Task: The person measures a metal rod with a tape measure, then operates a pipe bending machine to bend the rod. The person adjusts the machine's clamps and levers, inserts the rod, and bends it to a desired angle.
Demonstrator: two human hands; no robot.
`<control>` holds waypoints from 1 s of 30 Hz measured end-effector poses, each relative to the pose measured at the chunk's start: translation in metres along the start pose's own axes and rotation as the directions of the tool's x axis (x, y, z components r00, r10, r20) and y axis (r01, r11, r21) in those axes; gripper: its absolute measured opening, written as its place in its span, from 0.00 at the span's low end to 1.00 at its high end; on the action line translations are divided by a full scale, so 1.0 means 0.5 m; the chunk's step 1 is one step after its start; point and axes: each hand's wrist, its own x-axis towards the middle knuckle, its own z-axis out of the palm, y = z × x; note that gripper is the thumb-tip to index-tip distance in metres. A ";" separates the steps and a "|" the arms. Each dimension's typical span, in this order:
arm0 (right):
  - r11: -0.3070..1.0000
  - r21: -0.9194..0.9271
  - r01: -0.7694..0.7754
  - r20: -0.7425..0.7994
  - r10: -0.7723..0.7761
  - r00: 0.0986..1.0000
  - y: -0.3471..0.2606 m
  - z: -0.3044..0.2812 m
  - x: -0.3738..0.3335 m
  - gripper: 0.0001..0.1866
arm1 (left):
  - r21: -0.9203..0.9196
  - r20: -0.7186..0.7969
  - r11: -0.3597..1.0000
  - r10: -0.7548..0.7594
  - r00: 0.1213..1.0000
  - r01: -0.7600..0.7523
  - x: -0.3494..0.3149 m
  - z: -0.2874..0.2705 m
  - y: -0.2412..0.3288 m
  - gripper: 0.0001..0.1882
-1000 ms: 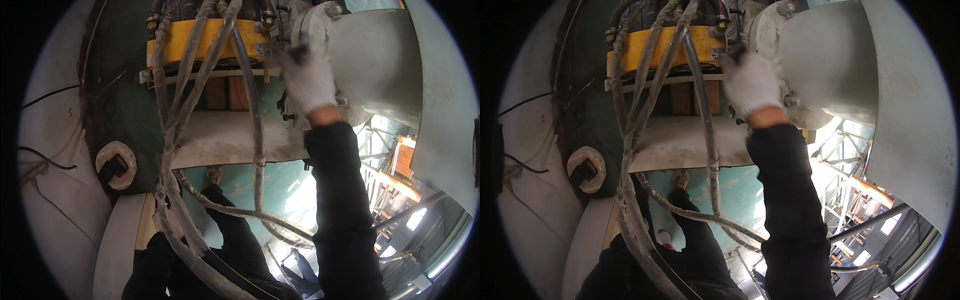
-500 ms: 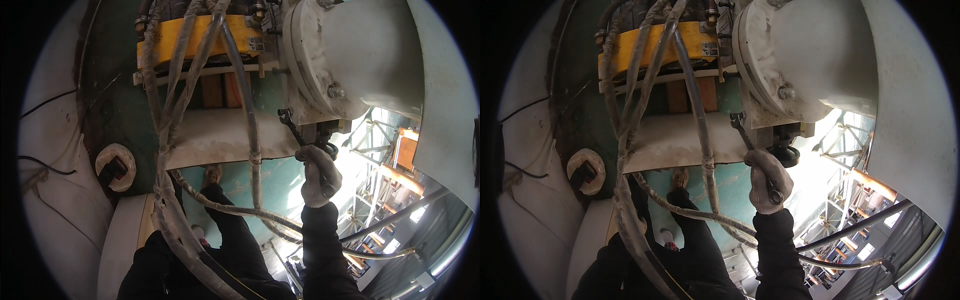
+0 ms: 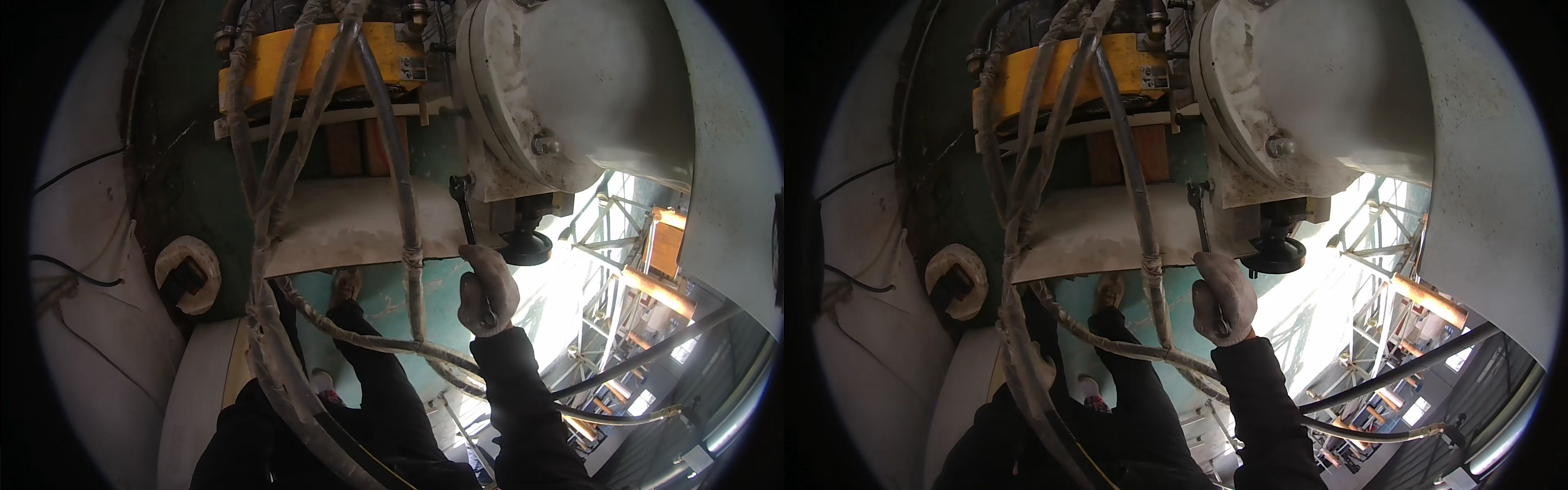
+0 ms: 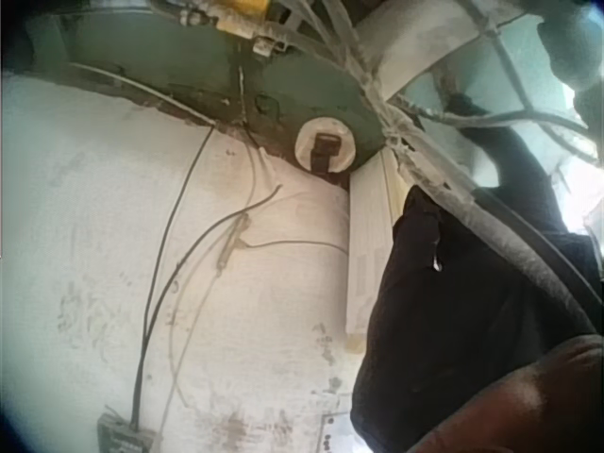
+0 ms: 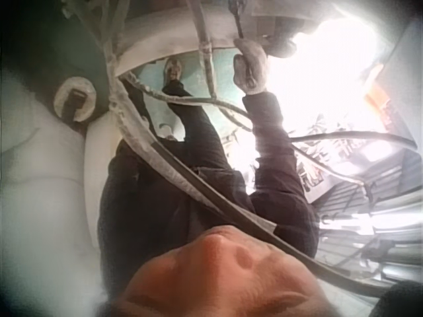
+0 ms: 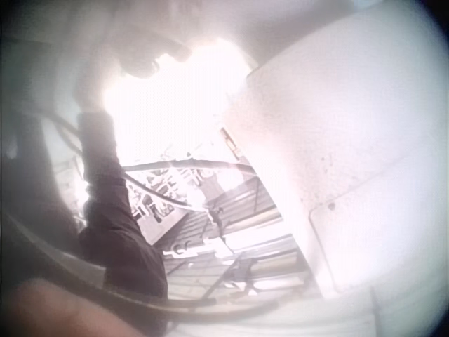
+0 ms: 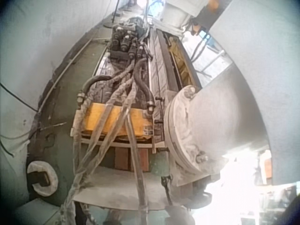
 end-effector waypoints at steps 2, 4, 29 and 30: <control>0.999 -0.038 0.014 -0.008 -0.014 1.000 0.007 0.012 -0.008 0.26 | -0.001 0.000 1.000 0.002 1.000 -0.002 -0.004 -0.001 -0.001 0.26; 0.998 -0.065 0.024 -0.005 -0.025 1.000 0.013 0.019 -0.014 0.26 | -0.003 -0.005 1.000 0.004 1.000 -0.004 -0.007 -0.001 -0.003 0.26; 0.982 -0.139 0.124 0.114 -0.108 0.988 0.015 0.016 -0.006 0.25 | -0.003 0.001 1.000 0.020 1.000 -0.020 -0.036 -0.023 -0.009 0.26; 0.984 -0.131 0.123 0.107 -0.110 0.988 0.016 0.016 -0.004 0.25 | -0.005 -0.002 1.000 0.023 1.000 -0.023 -0.037 -0.024 -0.009 0.26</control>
